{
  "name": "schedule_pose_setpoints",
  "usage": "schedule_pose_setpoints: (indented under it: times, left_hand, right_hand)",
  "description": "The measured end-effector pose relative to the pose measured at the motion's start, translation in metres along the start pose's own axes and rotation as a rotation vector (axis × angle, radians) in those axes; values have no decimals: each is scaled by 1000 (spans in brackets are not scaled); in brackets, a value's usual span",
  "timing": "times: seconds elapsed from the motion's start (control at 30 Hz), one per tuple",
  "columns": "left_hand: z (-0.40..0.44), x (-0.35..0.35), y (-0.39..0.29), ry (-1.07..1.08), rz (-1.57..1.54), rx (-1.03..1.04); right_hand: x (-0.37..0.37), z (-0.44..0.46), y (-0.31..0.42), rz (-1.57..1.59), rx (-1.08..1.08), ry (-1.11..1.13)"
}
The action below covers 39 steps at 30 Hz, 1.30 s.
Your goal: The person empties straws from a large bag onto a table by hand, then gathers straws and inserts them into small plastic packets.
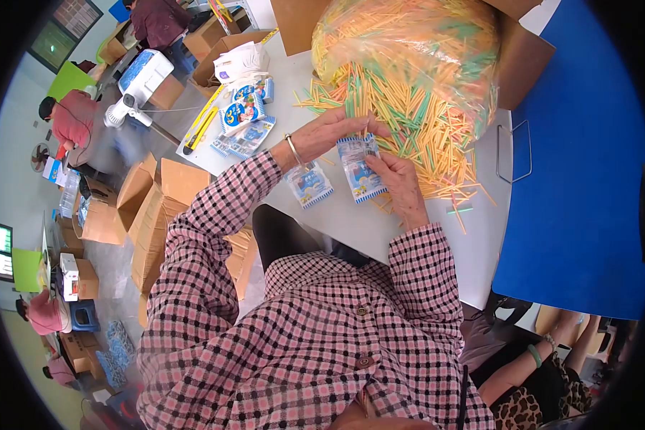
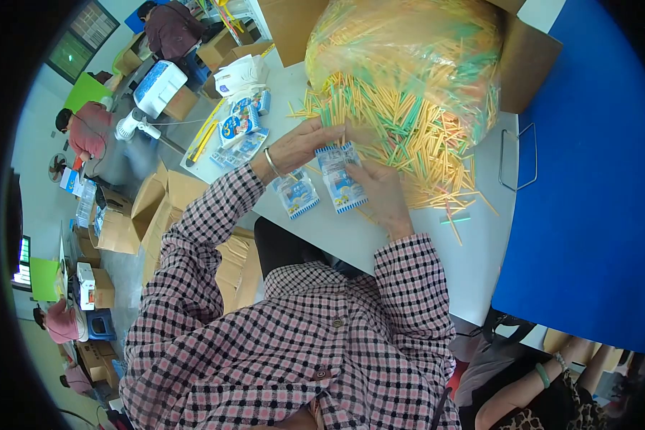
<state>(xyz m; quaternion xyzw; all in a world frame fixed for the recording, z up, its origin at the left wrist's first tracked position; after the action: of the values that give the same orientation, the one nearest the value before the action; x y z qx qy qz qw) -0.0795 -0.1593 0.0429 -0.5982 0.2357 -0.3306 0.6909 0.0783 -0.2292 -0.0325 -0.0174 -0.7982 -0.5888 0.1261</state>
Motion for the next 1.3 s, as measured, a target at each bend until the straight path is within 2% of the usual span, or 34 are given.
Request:
schedule_pose_setpoints:
  times: [0.33, 0.43, 0.6, 0.73, 0.83, 0.97, 1.0, 1.1, 1.3]
  left_hand:
    - [-6, 2, 17, -29, 65, 68]
    - [-4, -2, 9, 52, 84, 42]
    - [3, -7, 8, 9, 20, 111]
    - [6, -9, 10, 86, 138, 122]
    - [7, -13, 13, 268, 698, 249]
    - [10, -14, 3, 181, 638, 85]
    - [10, -14, 5, 182, 637, 85]
    - [8, -11, 13, 186, 665, 267]
    - [17, -13, 13, 68, 388, 240]
  right_hand:
    - [2, -2, 2, 39, -33, 17]
    - [1, 0, 2, 53, -49, 23]
    - [1, 2, 1, 111, -102, 14]
    - [-4, 6, -4, 133, -68, 11]
    - [-6, 6, -3, 135, -111, 9]
    - [-5, 4, 0, 196, -157, -3]
    - [-4, 4, 1, 225, -170, -7]
    - [-2, 1, 4, 254, -175, -53]
    - [8, -2, 13, 297, -189, -103]
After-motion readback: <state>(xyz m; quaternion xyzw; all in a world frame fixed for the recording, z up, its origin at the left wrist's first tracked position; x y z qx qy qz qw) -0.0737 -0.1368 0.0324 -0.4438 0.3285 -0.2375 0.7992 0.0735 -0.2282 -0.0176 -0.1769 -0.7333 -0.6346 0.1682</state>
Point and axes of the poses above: each hand's wrist, its own z-axis towards the middle knuckle, its own x-axis out of the palm, y = z × x, the point moved 1 cm from there along z, towards the middle knuckle, and after that the axes turned 12 degrees about x, right-handed, at the moved point
